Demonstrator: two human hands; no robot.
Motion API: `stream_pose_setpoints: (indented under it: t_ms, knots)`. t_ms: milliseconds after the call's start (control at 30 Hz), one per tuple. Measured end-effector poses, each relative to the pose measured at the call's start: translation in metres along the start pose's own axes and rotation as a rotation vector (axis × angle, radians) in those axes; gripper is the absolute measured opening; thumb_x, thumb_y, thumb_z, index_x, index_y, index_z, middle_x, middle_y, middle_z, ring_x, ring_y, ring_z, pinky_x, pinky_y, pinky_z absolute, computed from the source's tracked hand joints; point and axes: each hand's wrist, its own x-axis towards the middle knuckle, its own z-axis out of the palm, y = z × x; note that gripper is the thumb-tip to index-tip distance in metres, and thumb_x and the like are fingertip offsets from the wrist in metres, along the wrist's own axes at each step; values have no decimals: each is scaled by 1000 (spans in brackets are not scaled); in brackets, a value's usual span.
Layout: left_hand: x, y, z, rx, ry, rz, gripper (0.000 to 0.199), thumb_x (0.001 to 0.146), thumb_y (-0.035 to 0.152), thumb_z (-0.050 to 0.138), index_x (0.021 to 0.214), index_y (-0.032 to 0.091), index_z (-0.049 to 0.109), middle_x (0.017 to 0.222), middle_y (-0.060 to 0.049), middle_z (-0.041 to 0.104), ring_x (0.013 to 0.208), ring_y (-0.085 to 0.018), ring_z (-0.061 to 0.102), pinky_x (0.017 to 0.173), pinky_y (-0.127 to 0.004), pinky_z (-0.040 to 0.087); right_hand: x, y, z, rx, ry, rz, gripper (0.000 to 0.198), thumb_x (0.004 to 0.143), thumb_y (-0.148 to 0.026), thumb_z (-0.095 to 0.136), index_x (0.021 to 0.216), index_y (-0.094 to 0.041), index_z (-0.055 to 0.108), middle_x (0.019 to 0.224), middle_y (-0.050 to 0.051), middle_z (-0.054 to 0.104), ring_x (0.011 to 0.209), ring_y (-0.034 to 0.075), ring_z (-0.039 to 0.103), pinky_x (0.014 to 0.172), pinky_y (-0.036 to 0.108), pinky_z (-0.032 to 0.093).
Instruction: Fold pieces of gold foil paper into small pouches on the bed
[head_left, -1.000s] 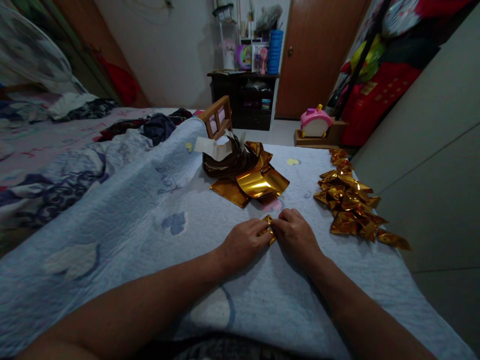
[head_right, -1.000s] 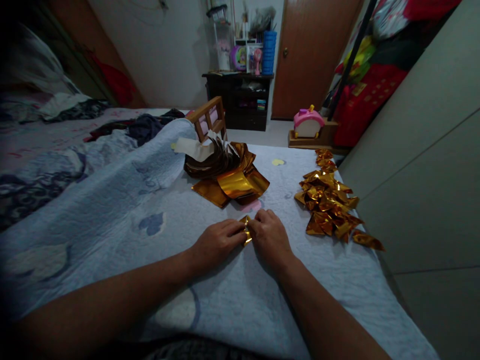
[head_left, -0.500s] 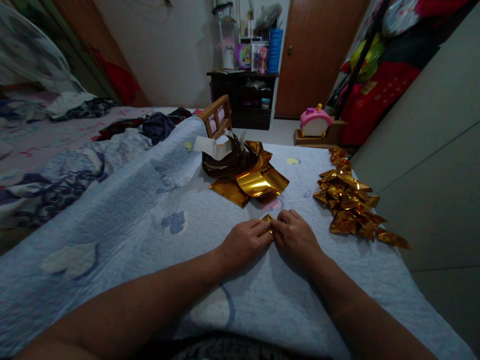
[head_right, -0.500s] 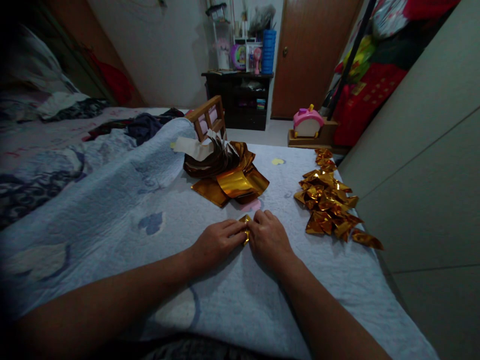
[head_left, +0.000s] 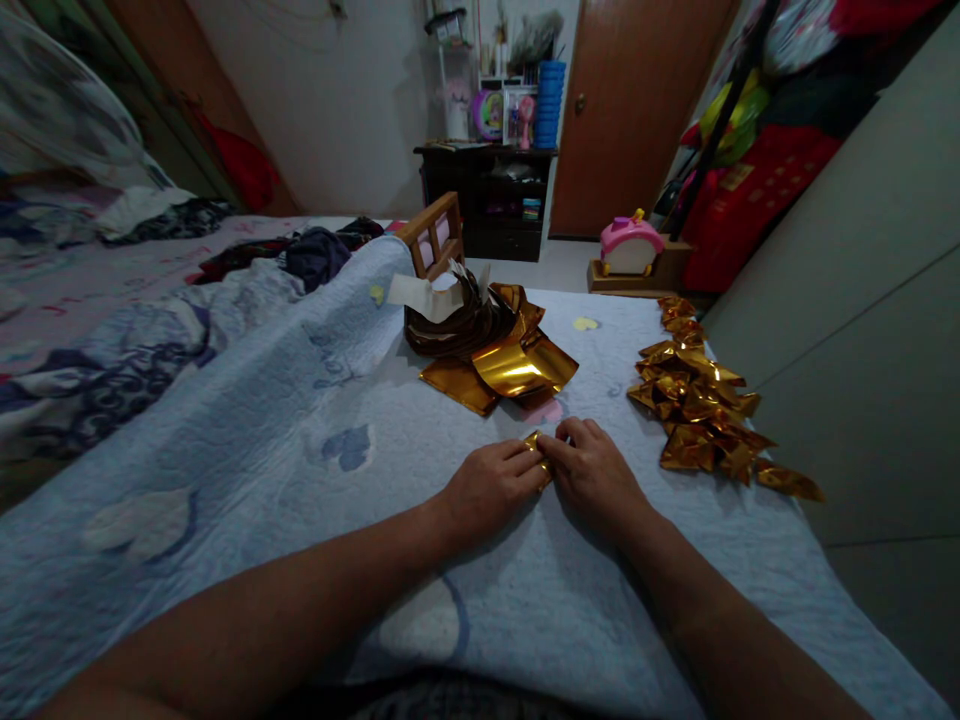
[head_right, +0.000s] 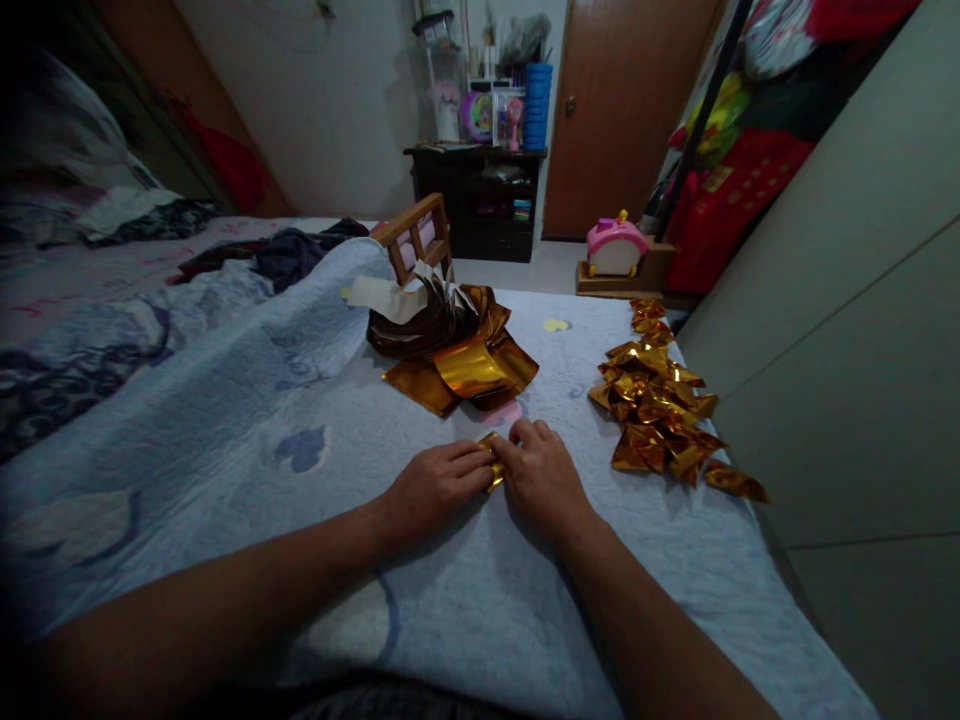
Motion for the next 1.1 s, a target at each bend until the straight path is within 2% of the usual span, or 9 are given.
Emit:
stream_pose_setpoints:
  t_ms: [533, 933, 1100]
  knots:
    - [0, 1, 0, -25, -27, -34, 18, 103, 19, 51, 100, 13, 68, 106, -8, 75, 105, -22, 69, 90, -36, 61, -1, -4, -2, -128, -74, 76, 26, 96, -19, 60, 120, -23, 70, 100, 9, 64, 88, 24, 50, 73, 33, 32]
    - [0, -1, 1, -42, -19, -37, 17, 102, 18, 51, 101, 14, 68, 110, -8, 73, 107, -22, 68, 90, -37, 60, 1, -8, -3, -211, -95, 77, 21, 95, -20, 60, 114, -22, 66, 101, 10, 64, 90, 26, 50, 73, 36, 31]
    - [0, -1, 2, -32, -29, -35, 15, 101, 17, 53, 99, 14, 68, 107, -8, 74, 106, -22, 68, 90, -36, 60, 3, -10, -7, -219, -129, 108, 17, 99, -25, 56, 112, -21, 66, 102, 11, 64, 92, 27, 51, 74, 37, 32]
